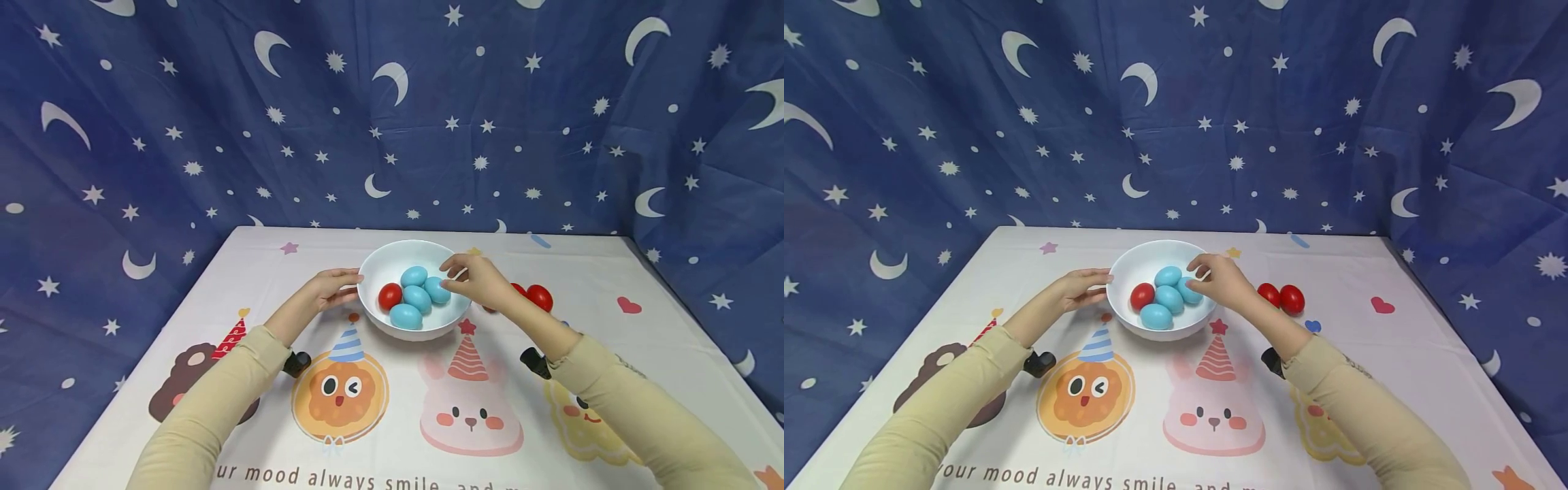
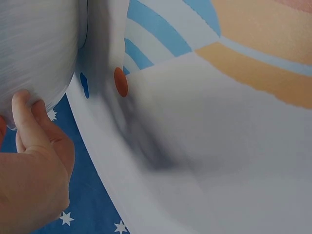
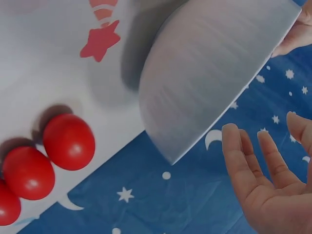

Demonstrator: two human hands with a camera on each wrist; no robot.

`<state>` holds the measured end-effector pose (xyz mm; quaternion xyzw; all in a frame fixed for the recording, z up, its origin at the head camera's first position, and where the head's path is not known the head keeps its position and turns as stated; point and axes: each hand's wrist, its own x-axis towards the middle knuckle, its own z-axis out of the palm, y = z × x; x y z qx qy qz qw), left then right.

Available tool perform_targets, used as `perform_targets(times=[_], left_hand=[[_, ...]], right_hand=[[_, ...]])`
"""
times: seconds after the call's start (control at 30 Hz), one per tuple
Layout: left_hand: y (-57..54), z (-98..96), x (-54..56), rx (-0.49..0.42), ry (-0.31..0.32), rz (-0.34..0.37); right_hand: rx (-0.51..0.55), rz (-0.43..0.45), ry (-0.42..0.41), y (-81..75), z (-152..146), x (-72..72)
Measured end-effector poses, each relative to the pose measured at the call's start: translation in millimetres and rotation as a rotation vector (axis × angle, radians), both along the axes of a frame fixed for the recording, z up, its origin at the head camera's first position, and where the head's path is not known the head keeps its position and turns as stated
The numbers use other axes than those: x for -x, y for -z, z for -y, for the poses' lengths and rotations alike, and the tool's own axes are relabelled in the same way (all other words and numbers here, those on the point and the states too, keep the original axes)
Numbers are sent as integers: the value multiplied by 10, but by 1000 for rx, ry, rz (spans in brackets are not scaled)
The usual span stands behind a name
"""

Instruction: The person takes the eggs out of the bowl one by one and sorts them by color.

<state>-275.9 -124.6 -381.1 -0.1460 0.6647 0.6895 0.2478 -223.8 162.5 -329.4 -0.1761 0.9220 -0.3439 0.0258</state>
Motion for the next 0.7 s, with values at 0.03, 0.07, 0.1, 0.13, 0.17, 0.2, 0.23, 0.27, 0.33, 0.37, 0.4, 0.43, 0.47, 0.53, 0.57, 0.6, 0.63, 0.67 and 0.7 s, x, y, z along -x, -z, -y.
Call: perform_targets(times=[0.03,0.07,0.1,0.13,0.17,0.2,0.23,0.27,0.33,0.37,0.4,0.43,0.47,0.53,0.57,0.6,0.63,0.67,0.7], left_hand=[[-2,-1,-1,3,1,0],[-3,-1,-2,4,1,0],[-2,1,-1,4,0,0],[-1,3,0,3,0,0],[-1,5,1,2,-1,0],[0,7,4,5,-4,1],[3,8,5,3,-6,1],[5,9,5,0,-7,1],[8,11,0,-1,-8,1],[9,12,-3,-1,-8,2],[10,13,-5,-2,-8,3],[10,14,-7,-1,-6,4],[10,14,-9,0,-5,5],[7,12,-7,2,-6,6],[4,10,-4,2,-8,7],[0,8,-1,3,-10,8],[-4,5,1,5,-11,8],[-7,0,2,5,-13,9],[-10,-4,2,3,-13,8]], right_hand=[[-2,8,-2,-1,24,3],[-9,13,-6,0,46,7],[-21,19,-8,5,67,15],[-33,23,-12,13,83,25],[-50,25,-16,17,101,30],[-67,24,-21,20,115,37],[-85,23,-24,26,128,42],[-104,17,-31,33,140,49],[-132,7,-44,44,165,63],[-145,-1,-53,44,180,65],[-156,-5,-60,47,196,73],[-167,-8,-67,48,213,80],[-177,-11,-76,48,231,88],[-195,-16,-101,43,268,107],[-203,-16,-114,37,287,115],[-213,-14,-125,31,306,125],[-222,-10,-135,25,323,136],[-233,-5,-144,20,339,147],[-246,1,-151,16,355,157]])
